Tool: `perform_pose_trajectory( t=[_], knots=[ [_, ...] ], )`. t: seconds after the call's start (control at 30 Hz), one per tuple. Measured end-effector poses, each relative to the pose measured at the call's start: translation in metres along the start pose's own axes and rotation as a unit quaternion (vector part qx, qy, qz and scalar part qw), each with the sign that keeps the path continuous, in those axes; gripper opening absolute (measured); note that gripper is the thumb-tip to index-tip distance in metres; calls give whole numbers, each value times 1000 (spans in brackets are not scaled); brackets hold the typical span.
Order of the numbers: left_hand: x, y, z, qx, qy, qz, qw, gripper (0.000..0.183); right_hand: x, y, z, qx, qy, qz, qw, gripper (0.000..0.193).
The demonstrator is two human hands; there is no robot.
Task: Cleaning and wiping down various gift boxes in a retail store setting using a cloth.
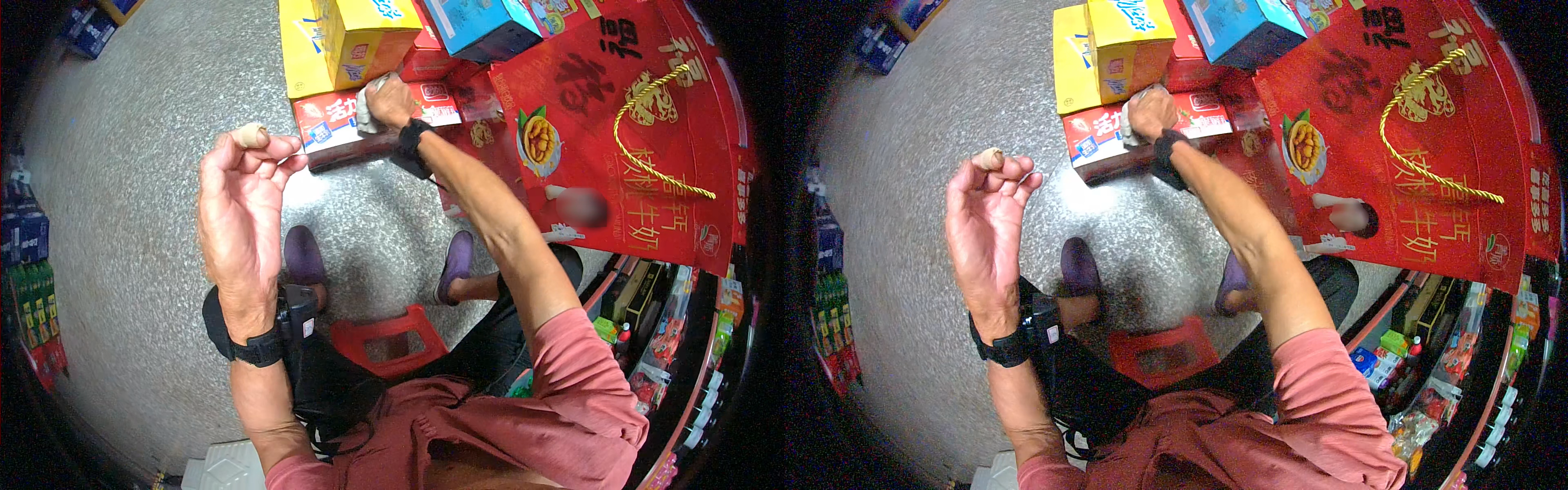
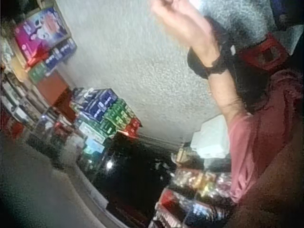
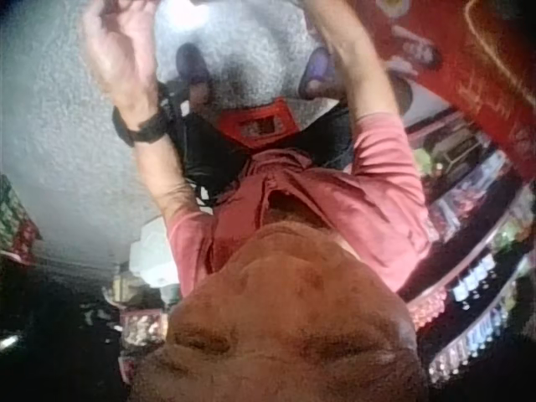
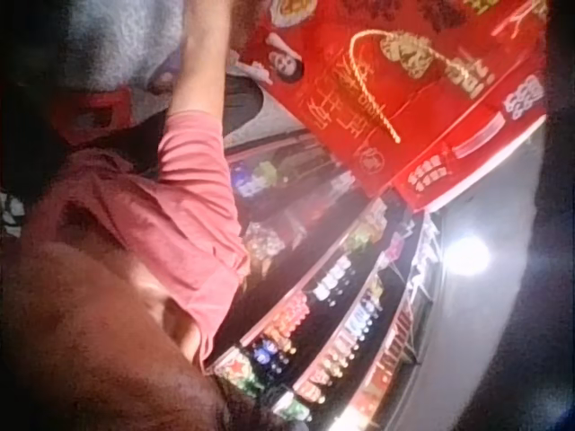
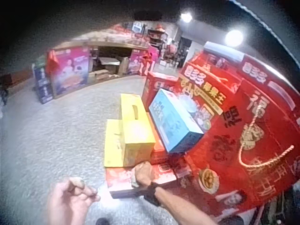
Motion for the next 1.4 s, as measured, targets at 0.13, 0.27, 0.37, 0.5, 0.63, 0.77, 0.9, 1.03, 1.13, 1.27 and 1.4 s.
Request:
perform_pose_trajectory(
  t=[0.13, 0.27, 0.37, 0.5, 0.63, 0.77, 0.9, 1.03, 1.13, 1.27, 1.4],
  knots=[
    [-1, -2, -3, -5, 10, 8, 1000, 28, -18, -22, 11, 79, 15, 18, 997, 40],
    [2, -3, -1, 5, 4, 3, 1000, 29, -39, -53, 43, 172, -23, 11, 985, 44],
    [4, -1, 1, 12, 2, 15, 1000, 28, -52, -70, 66, 239, -14, 9, 971, 39],
    [1, 3, 2, 19, 6, 43, 999, 28, -62, -83, 83, 358, 38, 24, 933, 32],
    [15, 7, -3, 20, 9, 28, 999, 27, -74, -121, 92, 423, 30, 104, 900, 25],
    [13, 11, 0, 13, 22, 6, 1000, 27, -76, -153, 51, 426, 76, 213, 876, 28],
    [12, 14, 3, 14, 29, -8, 999, 26, -98, -188, -58, 202, 31, 378, 903, 37],
    [15, 12, -1, 12, 44, 4, 999, 26, -59, -172, -105, 132, 74, 251, 956, 32],
    [10, 13, 6, 13, 38, 6, 999, 26, -25, -107, -151, 45, 101, 36, 993, 34],
    [-4, 17, 22, 26, 20, 17, 999, 25, -18, -21, -249, -159, 179, -54, 969, 26],
    [7, 7, 3, 4, 44, 12, 999, 26, -74, -21, -210, -316, 530, 55, 785, 23]
  ],
)
Point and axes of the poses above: each hand's wrist, its own y-axis towards the middle knuckle, its own x-axis out of the back of the hand, z = x × y, the point moved 5 cm from there along y, towards the middle knuckle, and after that the axes turned 5 degrees about -y, right-handed, at the moved point
